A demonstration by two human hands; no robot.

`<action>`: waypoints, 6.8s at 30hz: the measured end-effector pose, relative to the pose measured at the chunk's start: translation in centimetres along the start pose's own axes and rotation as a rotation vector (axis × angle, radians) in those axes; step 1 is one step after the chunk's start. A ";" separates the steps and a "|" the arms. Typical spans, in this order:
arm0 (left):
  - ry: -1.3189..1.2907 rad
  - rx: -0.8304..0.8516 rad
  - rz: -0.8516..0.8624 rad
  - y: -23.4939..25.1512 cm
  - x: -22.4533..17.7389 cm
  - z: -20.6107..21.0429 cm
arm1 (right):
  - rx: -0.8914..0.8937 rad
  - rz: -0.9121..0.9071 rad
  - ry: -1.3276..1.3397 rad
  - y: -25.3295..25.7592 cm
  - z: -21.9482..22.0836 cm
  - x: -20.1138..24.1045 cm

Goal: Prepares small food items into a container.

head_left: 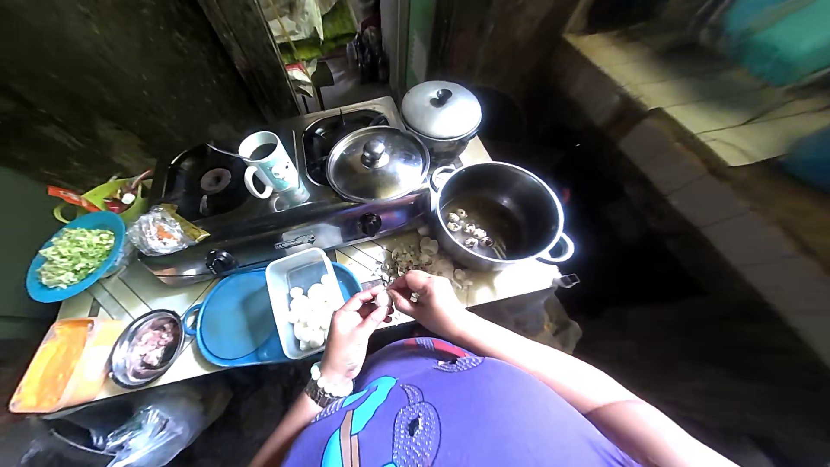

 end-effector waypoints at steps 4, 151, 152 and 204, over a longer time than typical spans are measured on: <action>-0.085 0.051 0.005 -0.1 0.1 -0.2 | -0.043 0.073 -0.032 0.3 -0.6 -0.5; -0.065 -0.083 -0.176 -0.2 -0.7 -0.6 | 0.189 -0.286 -0.158 1.1 1.3 -0.2; -0.058 -0.082 -0.173 -0.2 -0.7 -0.6 | 0.183 -0.291 -0.161 1.0 1.4 -0.3; 0.051 -0.167 -0.059 0.3 0.0 -1.3 | 0.010 -0.381 -0.340 -0.1 2.8 -0.3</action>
Point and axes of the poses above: each hand's wrist, its own y-axis towards the middle knuckle, its own z-axis out of the palm, x = y × z, the point moved 4 cm from there along y, towards the middle knuckle, and after that the axes turned 14 degrees about y, right-handed, at the moved point
